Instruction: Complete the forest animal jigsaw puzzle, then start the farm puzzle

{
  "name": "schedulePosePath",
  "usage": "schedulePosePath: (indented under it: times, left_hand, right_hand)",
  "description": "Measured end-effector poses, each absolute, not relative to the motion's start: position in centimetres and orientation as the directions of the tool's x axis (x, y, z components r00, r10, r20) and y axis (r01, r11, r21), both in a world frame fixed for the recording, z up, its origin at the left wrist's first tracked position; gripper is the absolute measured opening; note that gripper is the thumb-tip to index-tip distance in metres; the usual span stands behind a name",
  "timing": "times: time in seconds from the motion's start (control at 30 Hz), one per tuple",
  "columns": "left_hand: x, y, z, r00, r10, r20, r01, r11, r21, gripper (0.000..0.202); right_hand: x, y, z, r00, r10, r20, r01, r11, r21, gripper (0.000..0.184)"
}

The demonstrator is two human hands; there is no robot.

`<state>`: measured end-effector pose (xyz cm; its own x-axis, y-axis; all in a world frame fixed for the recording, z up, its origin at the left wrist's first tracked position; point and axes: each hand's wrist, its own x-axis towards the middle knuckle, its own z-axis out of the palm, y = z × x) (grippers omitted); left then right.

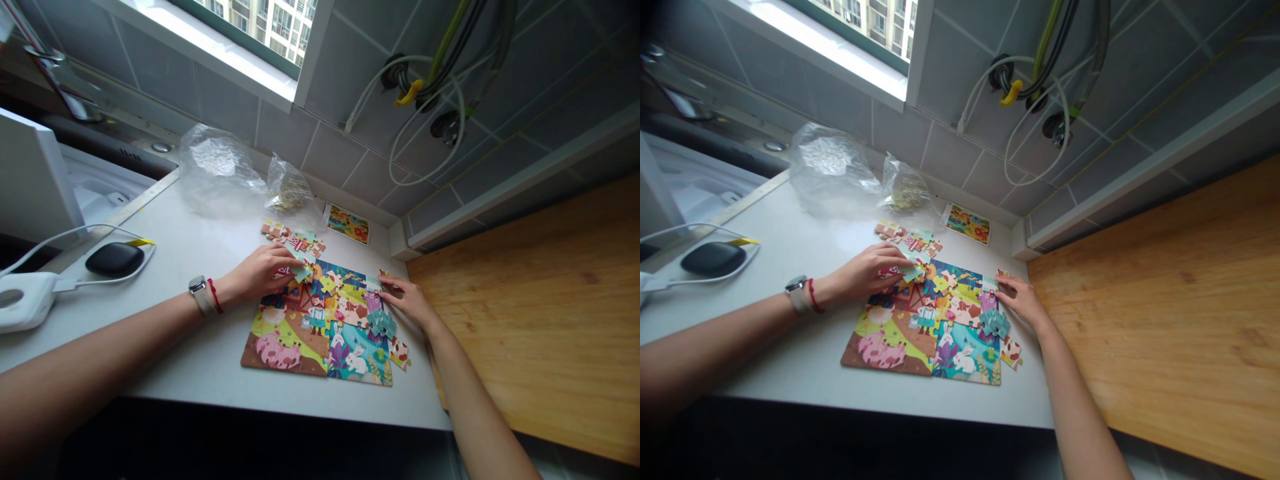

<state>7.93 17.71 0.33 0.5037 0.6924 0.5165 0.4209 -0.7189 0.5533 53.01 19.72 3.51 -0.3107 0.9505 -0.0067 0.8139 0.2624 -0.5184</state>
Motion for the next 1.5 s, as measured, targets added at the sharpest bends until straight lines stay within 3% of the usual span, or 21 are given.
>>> schedulePosePath:
  times: [0.27,0.47,0.6,0.8,1.0,1.13,1.27,1.4,1.5]
  left_hand:
    - [8.1,17.7,0.0,0.499,0.698,0.513,0.401,-0.711,0.578,0.023]
    - [8.0,18.0,-0.3,0.464,0.708,0.533,0.45,-0.707,0.546,0.023]
    - [7.8,18.0,0.1,0.462,0.71,0.532,0.464,-0.705,0.537,0.023]
    - [7.8,17.8,0.7,0.474,0.713,0.517,0.453,-0.701,0.551,0.023]
    - [7.8,17.8,0.2,0.492,0.709,0.505,0.455,-0.704,0.545,0.025]
    - [7.7,18.0,-0.1,0.501,0.694,0.517,0.447,-0.719,0.533,0.026]
    - [7.7,18.2,-0.3,0.505,0.698,0.508,0.434,-0.714,0.549,0.028]
    - [7.7,18.2,-0.5,0.501,0.699,0.51,0.434,-0.713,0.551,0.026]
    - [7.7,18.2,-0.5,0.496,0.703,0.509,0.434,-0.709,0.556,0.026]
  right_hand:
    - [52.6,19.4,3.9,-0.293,0.956,0.007,0.791,0.247,-0.56,0.043]
    - [50.4,17.3,5.5,-0.327,0.941,0.088,0.818,0.328,-0.473,0.03]
    - [48.4,15.0,6.3,-0.394,0.918,-0.037,0.841,0.344,-0.418,0.03]
    - [49.2,12.6,6.6,-0.285,0.938,-0.195,0.936,0.23,-0.265,0.063]
    - [50.7,12.7,5.6,-0.223,0.945,-0.238,0.926,0.129,-0.354,0.047]
    - [50.6,12.8,6.6,-0.212,0.959,-0.191,0.913,0.124,-0.389,0.024]
    - [50.6,12.7,8.2,-0.203,0.977,-0.06,0.891,0.159,-0.426,0.019]
    - [51.4,12.4,7.6,-0.21,0.953,0.22,0.9,0.276,-0.337,0.016]
    - [52.5,11.7,5.7,-0.278,0.931,0.238,0.901,0.339,-0.27,0.024]
